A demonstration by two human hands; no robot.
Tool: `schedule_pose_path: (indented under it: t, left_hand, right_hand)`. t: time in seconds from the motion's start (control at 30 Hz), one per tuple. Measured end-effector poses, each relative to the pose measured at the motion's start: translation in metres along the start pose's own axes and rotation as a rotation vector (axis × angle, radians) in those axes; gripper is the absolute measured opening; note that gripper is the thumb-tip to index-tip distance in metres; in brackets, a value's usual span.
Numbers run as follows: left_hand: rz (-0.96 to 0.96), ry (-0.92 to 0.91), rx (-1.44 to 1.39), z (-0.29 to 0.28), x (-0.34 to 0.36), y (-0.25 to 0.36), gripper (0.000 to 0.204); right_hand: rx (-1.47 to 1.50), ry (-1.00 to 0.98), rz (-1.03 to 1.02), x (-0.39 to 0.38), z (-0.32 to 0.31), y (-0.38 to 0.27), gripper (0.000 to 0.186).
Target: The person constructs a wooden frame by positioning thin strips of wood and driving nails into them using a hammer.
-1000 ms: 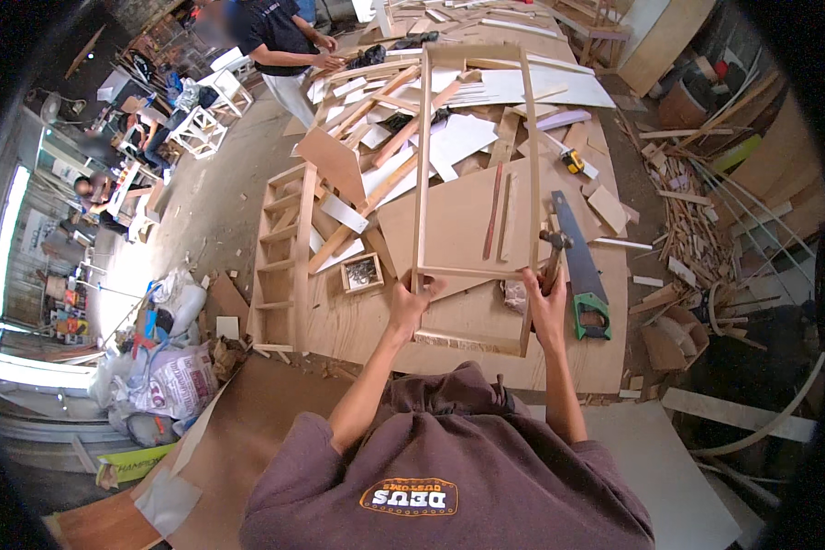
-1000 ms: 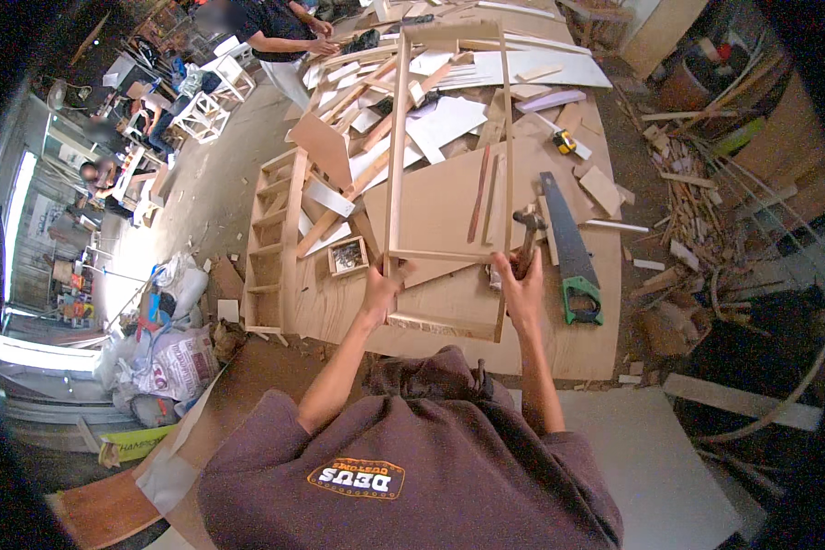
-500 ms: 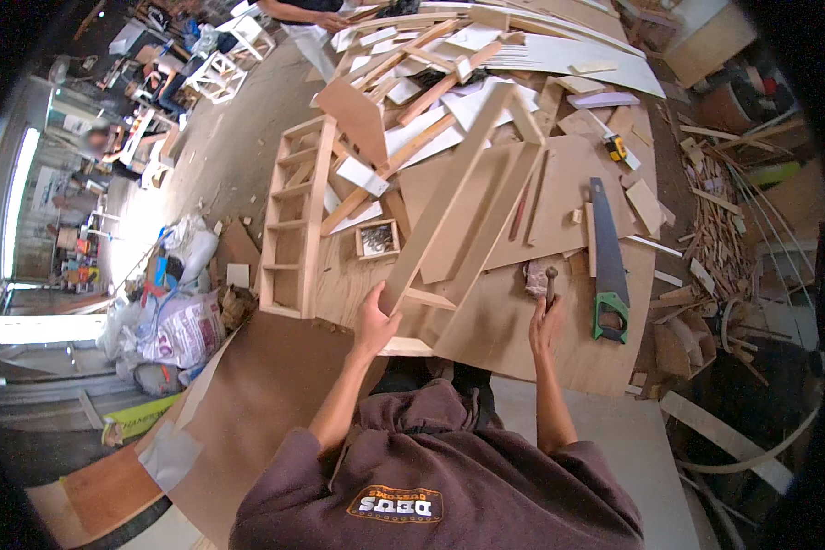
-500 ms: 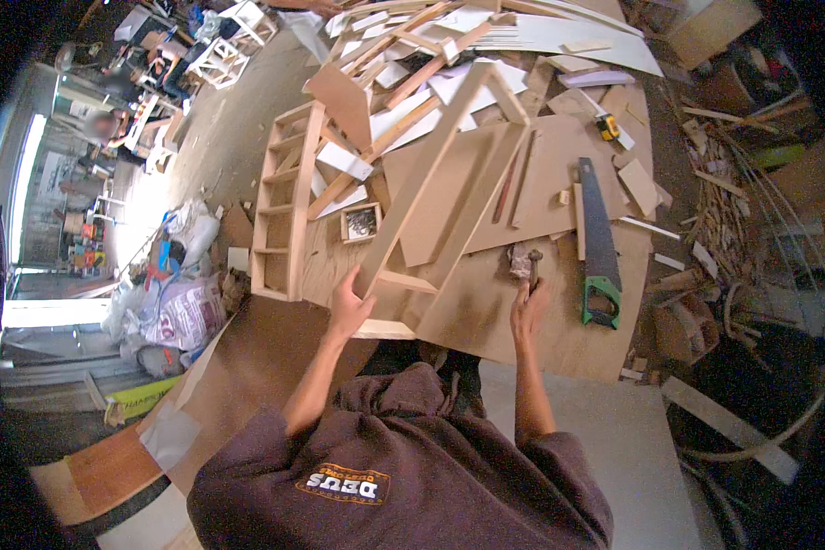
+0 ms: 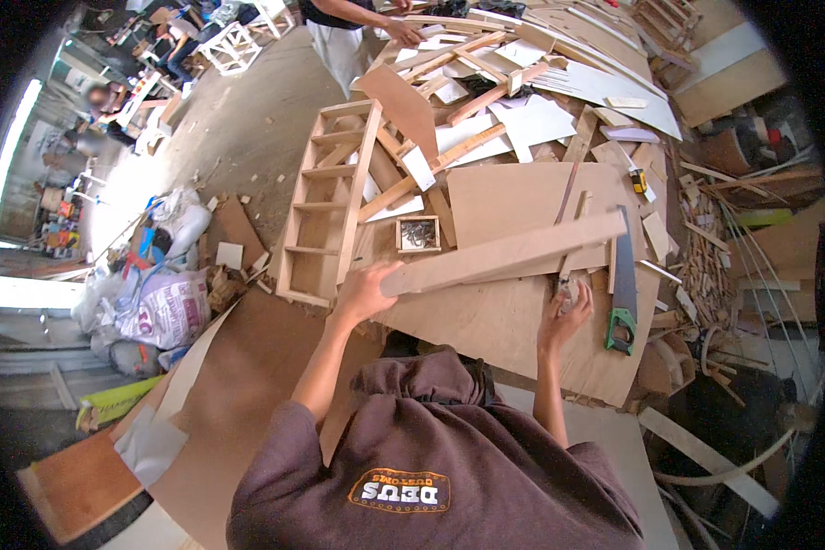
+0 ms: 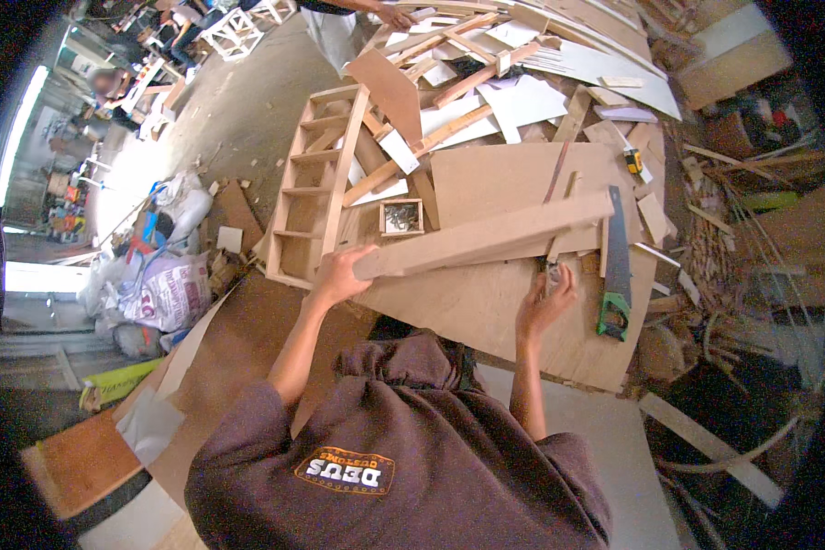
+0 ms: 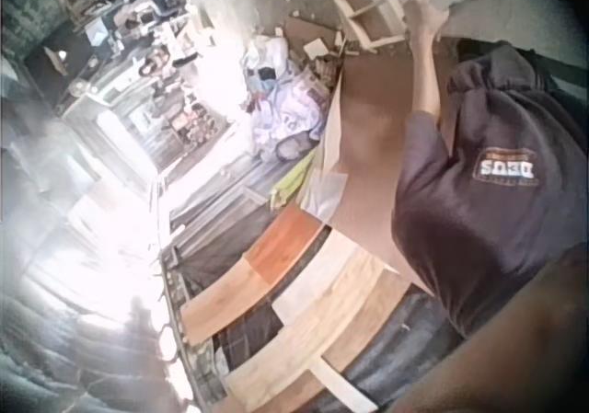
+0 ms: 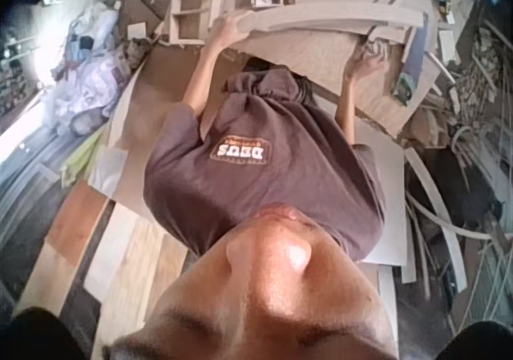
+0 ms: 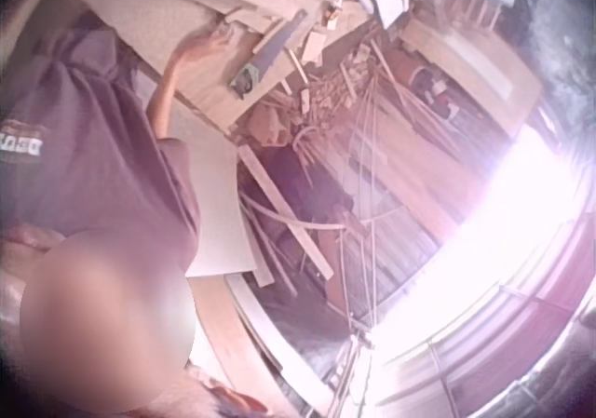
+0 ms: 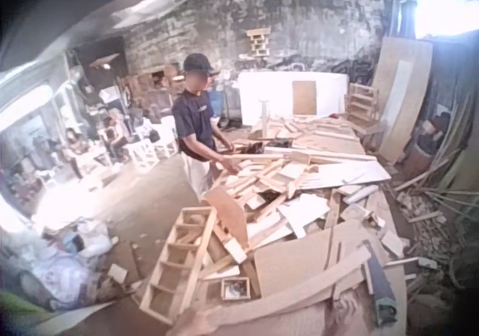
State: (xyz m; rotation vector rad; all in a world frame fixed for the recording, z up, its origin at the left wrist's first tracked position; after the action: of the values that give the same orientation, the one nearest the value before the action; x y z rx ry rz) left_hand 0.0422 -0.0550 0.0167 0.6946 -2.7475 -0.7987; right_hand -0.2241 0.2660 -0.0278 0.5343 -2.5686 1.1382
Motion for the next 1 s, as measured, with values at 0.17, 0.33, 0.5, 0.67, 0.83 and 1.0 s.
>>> schedule_pose_path:
  t: [0.17,0.33,0.5,0.67,0.83,1.0]
  left_hand:
    - [0.212,-0.139,-0.06,-0.003,0.014,-0.013,0.06]
    - [0.45,-0.138,-0.13,-0.006,0.038,-0.024,0.058]
    - [0.538,-0.132,-0.189,-0.011,0.044,-0.036,0.057]
    - [0.55,-0.2,-0.222,-0.016,0.045,-0.041,0.063]
    - [0.527,-0.362,-0.064,0.001,0.045,-0.034,0.084]
    - [0.637,-0.267,-0.072,0.015,0.047,-0.027,0.092]
  right_hand:
    - [-0.163,-0.313,-0.455,-0.027,0.018,-0.164,0.044]
    - [-0.278,-0.409,-0.549,-0.049,0.064,-0.195,0.036]
    - [-0.273,-0.352,-0.486,-0.057,0.061,-0.21,0.029]
    - [-0.297,-0.339,-0.397,-0.067,0.045,-0.231,0.028]
    - [-0.32,-0.358,-0.254,-0.091,0.048,-0.197,0.027]
    - [-0.297,-0.345,-0.143,-0.106,0.055,-0.171,0.025]
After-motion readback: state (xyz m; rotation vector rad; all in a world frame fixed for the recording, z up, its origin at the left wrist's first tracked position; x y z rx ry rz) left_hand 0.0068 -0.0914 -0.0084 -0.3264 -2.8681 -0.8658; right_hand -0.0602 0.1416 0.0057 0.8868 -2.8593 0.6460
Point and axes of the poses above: each hand's wrist, its own x-axis towards the middle knuckle, its own z-axis out of the palm, y = z × x, the point moved 9 cm from there along x, towards the middle knuckle, and after that the axes turned 1 degree about -x, right-handed, at the moved point
